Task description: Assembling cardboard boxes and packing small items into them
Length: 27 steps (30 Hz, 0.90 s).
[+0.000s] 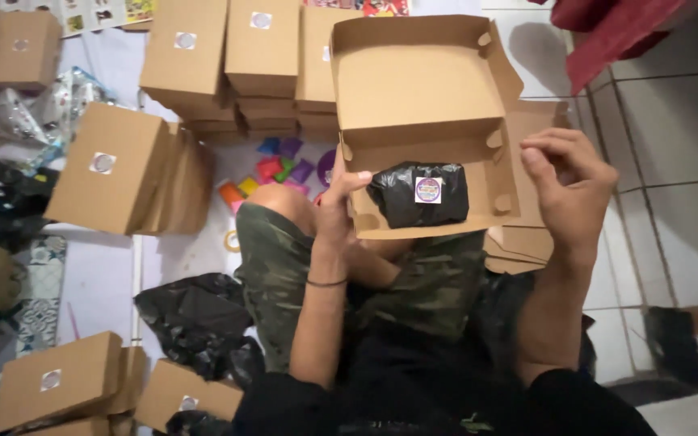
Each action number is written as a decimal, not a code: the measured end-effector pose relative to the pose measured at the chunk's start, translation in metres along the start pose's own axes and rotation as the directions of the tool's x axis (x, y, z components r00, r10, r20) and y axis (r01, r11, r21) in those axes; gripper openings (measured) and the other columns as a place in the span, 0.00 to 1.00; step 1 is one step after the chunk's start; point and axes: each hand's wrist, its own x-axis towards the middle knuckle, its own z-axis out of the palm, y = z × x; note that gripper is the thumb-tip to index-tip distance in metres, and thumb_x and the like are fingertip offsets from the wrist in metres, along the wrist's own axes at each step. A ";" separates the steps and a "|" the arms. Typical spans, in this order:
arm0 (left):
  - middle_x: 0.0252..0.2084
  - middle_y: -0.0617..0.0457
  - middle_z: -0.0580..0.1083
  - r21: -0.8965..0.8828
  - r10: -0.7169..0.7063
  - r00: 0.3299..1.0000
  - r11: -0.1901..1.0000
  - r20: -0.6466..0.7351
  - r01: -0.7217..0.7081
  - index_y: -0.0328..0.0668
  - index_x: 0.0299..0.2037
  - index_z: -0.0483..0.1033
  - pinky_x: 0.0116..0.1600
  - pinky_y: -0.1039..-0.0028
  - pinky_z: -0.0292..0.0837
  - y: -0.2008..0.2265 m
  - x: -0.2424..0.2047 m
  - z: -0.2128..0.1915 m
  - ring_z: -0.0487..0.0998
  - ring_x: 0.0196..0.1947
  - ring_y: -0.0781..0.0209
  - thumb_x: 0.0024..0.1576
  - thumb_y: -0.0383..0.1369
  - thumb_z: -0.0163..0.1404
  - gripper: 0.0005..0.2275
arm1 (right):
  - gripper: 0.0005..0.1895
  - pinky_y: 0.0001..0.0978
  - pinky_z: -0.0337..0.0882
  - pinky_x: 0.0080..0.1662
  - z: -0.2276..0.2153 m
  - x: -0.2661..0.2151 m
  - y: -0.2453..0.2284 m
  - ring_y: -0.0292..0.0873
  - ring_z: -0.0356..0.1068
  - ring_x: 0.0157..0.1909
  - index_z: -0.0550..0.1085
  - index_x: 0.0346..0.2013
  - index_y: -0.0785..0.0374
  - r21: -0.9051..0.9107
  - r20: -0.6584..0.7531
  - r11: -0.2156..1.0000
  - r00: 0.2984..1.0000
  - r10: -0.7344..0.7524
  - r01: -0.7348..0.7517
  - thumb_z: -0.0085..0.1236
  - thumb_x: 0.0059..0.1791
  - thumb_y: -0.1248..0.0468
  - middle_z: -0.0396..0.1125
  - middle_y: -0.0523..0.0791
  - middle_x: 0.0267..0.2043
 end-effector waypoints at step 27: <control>0.60 0.38 0.69 0.004 -0.139 0.983 0.990 0.121 0.140 0.54 0.73 0.59 0.61 0.43 0.71 0.009 0.049 -0.095 0.74 0.56 0.38 0.51 0.22 0.50 0.35 | 0.20 0.53 0.76 0.56 0.070 0.005 0.138 0.52 0.71 0.56 0.73 0.54 0.58 0.733 0.334 0.442 0.840 0.427 -0.517 0.46 0.59 0.47 0.63 0.41 0.51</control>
